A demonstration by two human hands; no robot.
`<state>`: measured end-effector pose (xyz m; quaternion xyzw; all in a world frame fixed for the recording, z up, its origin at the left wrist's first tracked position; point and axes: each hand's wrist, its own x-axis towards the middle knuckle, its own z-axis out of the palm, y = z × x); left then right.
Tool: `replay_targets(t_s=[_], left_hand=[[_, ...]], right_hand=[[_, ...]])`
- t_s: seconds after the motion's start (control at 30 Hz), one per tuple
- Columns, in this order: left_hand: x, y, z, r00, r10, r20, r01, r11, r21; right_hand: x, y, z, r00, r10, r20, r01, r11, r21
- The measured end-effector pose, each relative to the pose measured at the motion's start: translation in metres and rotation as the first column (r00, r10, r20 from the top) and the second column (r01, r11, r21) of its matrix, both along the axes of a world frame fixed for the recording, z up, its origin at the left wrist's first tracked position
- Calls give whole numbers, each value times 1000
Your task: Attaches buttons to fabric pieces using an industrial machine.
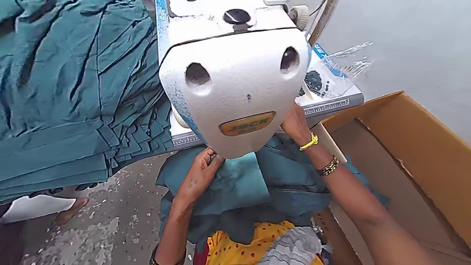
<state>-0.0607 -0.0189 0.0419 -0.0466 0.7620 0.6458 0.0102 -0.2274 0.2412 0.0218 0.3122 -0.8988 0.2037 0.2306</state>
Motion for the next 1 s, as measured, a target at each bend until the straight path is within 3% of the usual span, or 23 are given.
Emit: replay_targets(t_s=[0.13,0.23,0.33,0.47,0.53,0.6,0.67,0.73,0.8,0.87,0.93,1.0], left_hand=[[-1,0,-2,1000,14,2,-14,1000,4],[-2,-3,-2,1000,-10,21,9,1000,26],[-5,-17,-7,996,-81,24,76,984,159],[-4,-39,-32,986,-166,-30,167,925,341],[18,-35,-34,959,-273,-72,283,928,241],[46,-17,-27,882,-431,-192,424,902,-78],[63,8,-20,771,-586,-251,441,774,-454],[70,25,-20,752,-637,-169,430,668,-607],[72,23,-22,805,-582,-115,444,719,-534],[75,11,-19,860,-496,-117,447,844,-297],[78,0,-17,884,-443,-148,435,897,-84],[74,0,-16,899,-403,-171,399,915,-58]], right_hand=[[-5,9,-1,1000,12,-16,-13,996,-85],[-13,27,7,996,-63,63,72,985,-156],[-15,41,14,984,-92,152,125,965,-229],[15,20,28,986,31,164,20,954,-299],[29,2,40,995,89,35,-76,959,-272],[47,-13,45,961,228,-156,-256,946,-197],[71,-31,43,865,410,-288,-436,899,-30],[80,-48,40,777,527,-345,-519,846,123],[79,-53,39,785,504,-360,-498,859,116],[80,-48,40,820,479,-312,-495,868,31],[87,-41,38,830,484,-279,-514,857,-43],[90,-43,35,797,495,-347,-522,853,18]])
